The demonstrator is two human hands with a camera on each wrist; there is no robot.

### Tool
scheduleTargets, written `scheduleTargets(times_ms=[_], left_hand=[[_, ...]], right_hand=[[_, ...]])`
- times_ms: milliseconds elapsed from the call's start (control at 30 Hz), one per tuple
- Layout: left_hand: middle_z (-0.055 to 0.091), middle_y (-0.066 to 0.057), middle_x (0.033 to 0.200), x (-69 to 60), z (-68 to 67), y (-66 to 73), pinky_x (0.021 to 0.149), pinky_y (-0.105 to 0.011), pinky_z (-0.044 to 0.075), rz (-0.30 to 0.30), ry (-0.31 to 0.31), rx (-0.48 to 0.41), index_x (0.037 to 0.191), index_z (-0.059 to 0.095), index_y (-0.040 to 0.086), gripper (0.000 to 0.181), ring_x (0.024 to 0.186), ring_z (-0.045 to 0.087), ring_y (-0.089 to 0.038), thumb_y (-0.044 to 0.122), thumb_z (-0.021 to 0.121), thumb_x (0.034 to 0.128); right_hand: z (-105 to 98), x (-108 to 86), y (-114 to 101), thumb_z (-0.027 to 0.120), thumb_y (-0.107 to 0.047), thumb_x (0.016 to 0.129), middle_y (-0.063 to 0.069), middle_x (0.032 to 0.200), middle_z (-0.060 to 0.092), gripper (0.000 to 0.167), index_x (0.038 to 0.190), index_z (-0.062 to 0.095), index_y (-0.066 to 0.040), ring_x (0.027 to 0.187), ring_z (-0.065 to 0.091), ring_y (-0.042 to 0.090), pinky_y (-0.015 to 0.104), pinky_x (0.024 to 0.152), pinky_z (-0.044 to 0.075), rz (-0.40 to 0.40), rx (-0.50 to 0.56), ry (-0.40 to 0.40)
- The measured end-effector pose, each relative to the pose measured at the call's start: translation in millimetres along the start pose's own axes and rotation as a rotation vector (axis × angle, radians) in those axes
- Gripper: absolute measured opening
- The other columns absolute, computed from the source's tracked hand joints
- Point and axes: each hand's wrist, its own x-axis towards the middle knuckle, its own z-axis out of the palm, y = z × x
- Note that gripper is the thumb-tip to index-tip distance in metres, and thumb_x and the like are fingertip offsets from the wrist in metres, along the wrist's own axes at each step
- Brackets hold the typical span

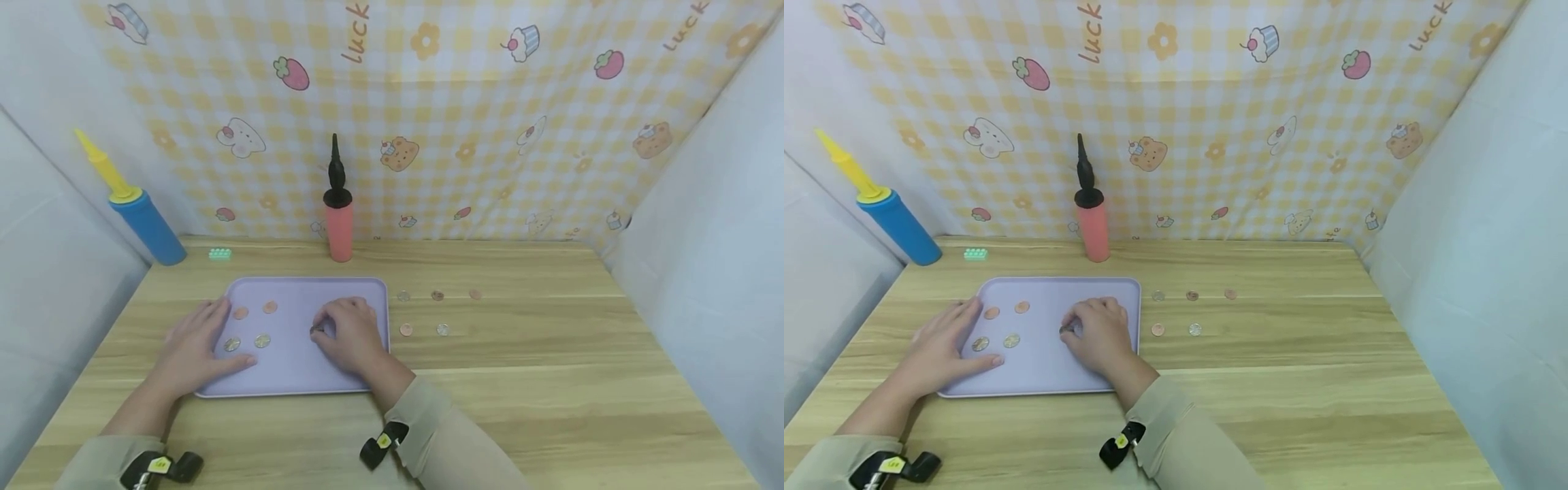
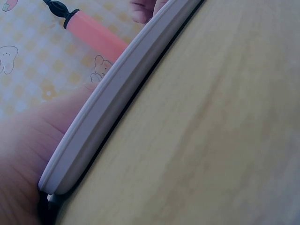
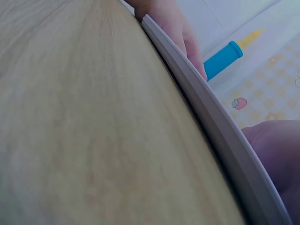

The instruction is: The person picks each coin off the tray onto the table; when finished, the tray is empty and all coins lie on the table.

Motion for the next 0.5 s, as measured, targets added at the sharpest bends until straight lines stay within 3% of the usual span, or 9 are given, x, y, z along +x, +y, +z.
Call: scheduleTargets(times_ms=[133, 267, 500], left_hand=[[0.032, -0.036, 0.165, 0.4, 0.6, 0.7, 0.109, -0.086, 0.017, 0.001, -0.002, 0.012, 0.165, 0.027, -0.007, 0.126, 0.151, 0.025, -0.060, 0.061, 0.089, 0.0779], [0.032, -0.035, 0.165, 0.9, 0.6, 0.0, 0.109, -0.087, 0.017, -0.001, -0.005, 0.014, 0.165, 0.026, -0.006, 0.126, 0.151, 0.025, -0.060, 0.061, 0.088, 0.0786], [0.031, -0.035, 0.166, 1.7, -1.6, -0.5, 0.109, -0.086, 0.015, 0.003, -0.005, -0.002, 0.166, 0.024, -0.006, 0.125, 0.151, 0.024, -0.061, 0.060, 0.088, 0.0805]], right_hand=[[2.1, -1.7, 2.6, 0.085, -0.025, 0.093, -0.022, 0.101, 0.075, 0.010, 0.089, 0.077, -0.031, 0.108, 0.059, 0.010, 0.041, 0.103, 0.044, -0.092, 0.028, 0.053], [1.4, -1.6, 2.5, 0.080, -0.027, 0.098, -0.023, 0.104, 0.077, 0.007, 0.098, 0.083, -0.033, 0.104, 0.059, 0.005, 0.037, 0.100, 0.044, -0.091, 0.050, 0.068], [-1.1, -0.4, 2.0, 0.079, -0.029, 0.099, -0.018, 0.106, 0.079, 0.016, 0.113, 0.086, -0.033, 0.105, 0.062, 0.007, 0.035, 0.098, 0.045, -0.095, 0.040, 0.075]])
